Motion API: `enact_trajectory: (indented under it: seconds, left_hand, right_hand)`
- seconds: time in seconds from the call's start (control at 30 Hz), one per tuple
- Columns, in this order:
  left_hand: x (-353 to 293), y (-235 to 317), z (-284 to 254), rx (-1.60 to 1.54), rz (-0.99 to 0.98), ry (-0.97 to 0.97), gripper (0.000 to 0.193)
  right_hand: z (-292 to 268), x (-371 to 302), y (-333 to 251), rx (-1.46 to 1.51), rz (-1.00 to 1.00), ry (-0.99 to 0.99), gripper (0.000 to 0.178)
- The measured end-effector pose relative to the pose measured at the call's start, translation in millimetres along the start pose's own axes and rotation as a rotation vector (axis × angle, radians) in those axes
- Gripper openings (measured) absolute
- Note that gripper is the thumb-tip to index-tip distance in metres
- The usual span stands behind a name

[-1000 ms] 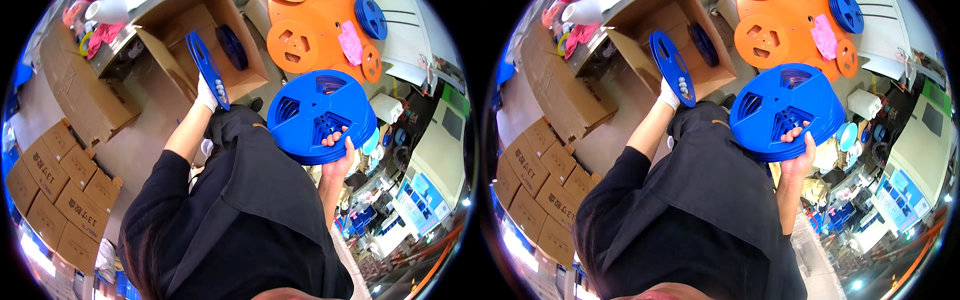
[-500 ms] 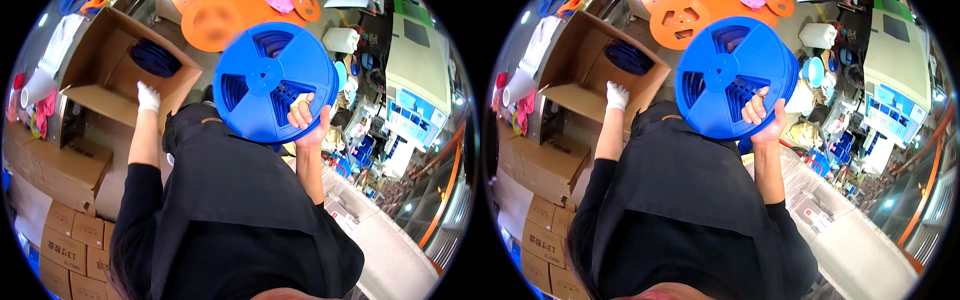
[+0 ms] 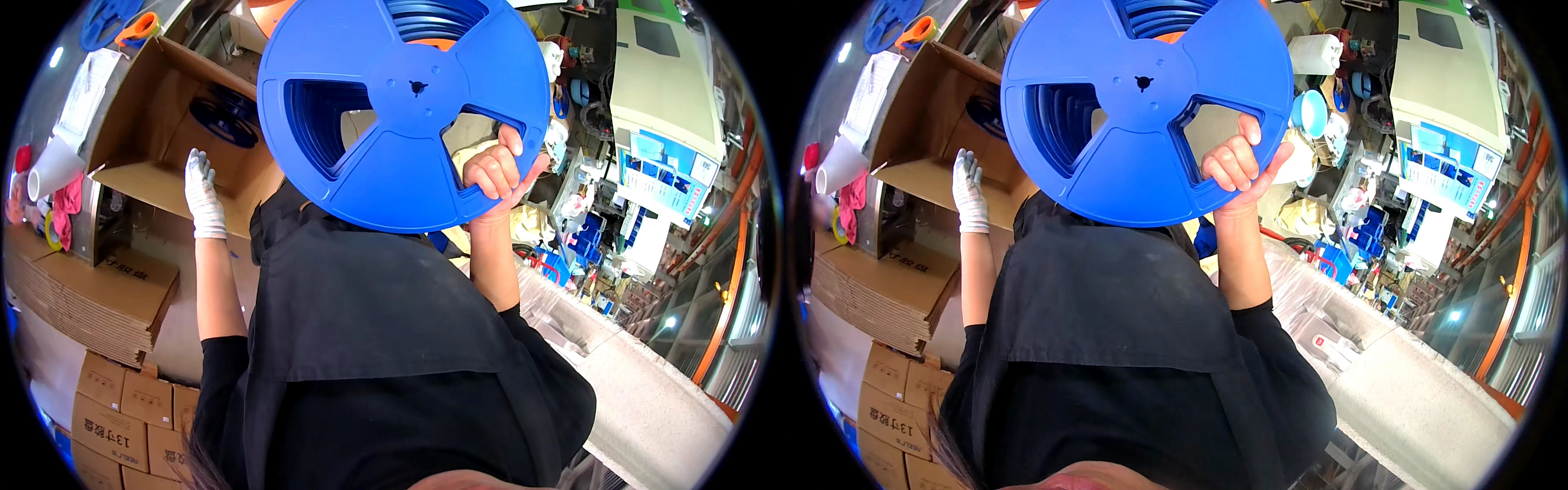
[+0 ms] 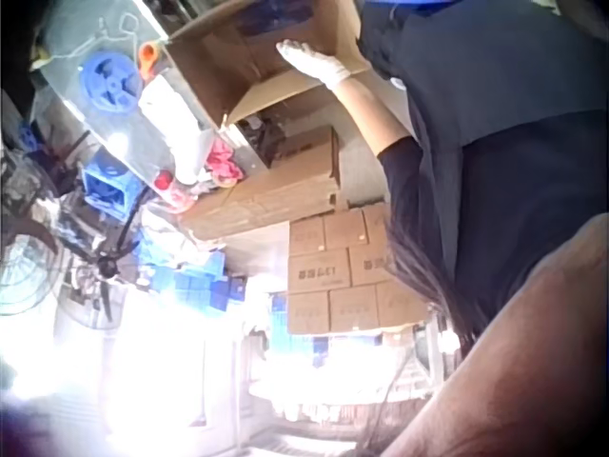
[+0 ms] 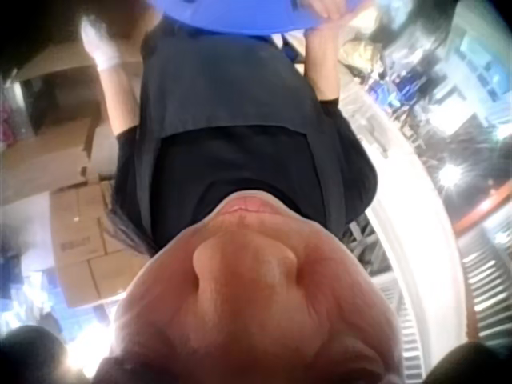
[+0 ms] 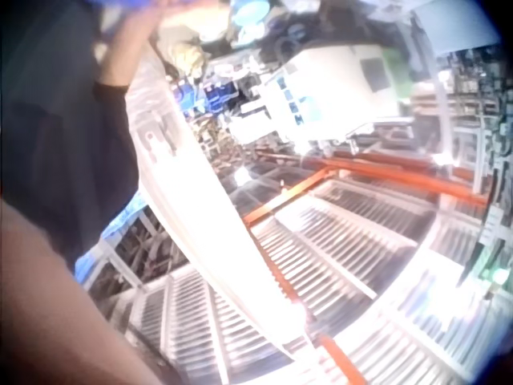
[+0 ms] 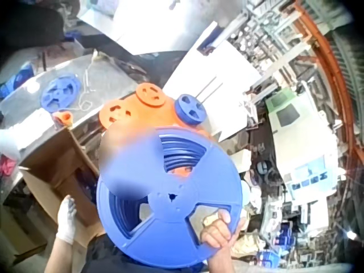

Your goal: The person assembles a cardboard box and seals it with a tape dispenser. They then pick up blue plastic spools from a table and place them into the box one by one. The person continues to pack the spools until the box is filled.

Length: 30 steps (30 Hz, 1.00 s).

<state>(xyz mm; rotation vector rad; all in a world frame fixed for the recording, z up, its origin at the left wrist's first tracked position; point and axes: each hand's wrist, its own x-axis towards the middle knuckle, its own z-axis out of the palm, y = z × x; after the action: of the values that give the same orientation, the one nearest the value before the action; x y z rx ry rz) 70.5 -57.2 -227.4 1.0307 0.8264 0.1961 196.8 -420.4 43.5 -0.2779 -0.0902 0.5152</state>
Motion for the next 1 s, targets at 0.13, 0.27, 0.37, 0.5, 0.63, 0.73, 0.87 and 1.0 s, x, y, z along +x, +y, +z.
enact_trajectory:
  seconds: [0.13, 0.27, 0.37, 0.5, 0.63, 0.73, 0.87, 1.0]
  left_hand:
    - [-3.9, 2.3, 4.1, 0.001, 0.139, -0.014, 0.044]
    - [-40.6, 36.3, 40.4, 0.404, 0.484, 0.028, 0.054]
    - [-57.2, 68.3, 59.1, 0.81, 1.147, -0.162, 0.062]
    - [-81.9, 116.5, 89.4, 1.066, 1.315, -0.487, 0.048]
    - [-77.7, 118.6, 97.0, 1.154, 1.414, -0.644, 0.052]
    - [-73.5, 113.8, 93.2, 1.215, 1.36, -0.791, 0.052]
    - [-82.1, 103.3, 73.6, 1.083, 1.052, -0.78, 0.042]
    - [-96.9, 92.7, 44.5, 0.028, -0.195, -0.684, 0.033]
  right_hand:
    - [7.7, 10.4, 1.5, -0.026, 0.033, -0.037, 0.036]
    - [7.0, 14.5, 2.6, -0.038, 0.055, -0.025, 0.037]
    - [6.6, 14.5, 2.7, -0.042, 0.057, -0.007, 0.038]
    - [2.2, 18.6, 9.4, -0.035, 0.073, 0.019, 0.038]
    - [-1.0, 22.7, 14.2, -0.065, 0.119, 0.01, 0.04]
    - [0.1, 23.8, 12.0, -0.143, 0.137, 0.032, 0.046]
    - [7.7, 21.3, 15.2, -0.563, 0.07, 0.345, 0.065]
    - [-4.8, 13.9, 9.4, -0.613, 0.138, 0.248, 0.053]
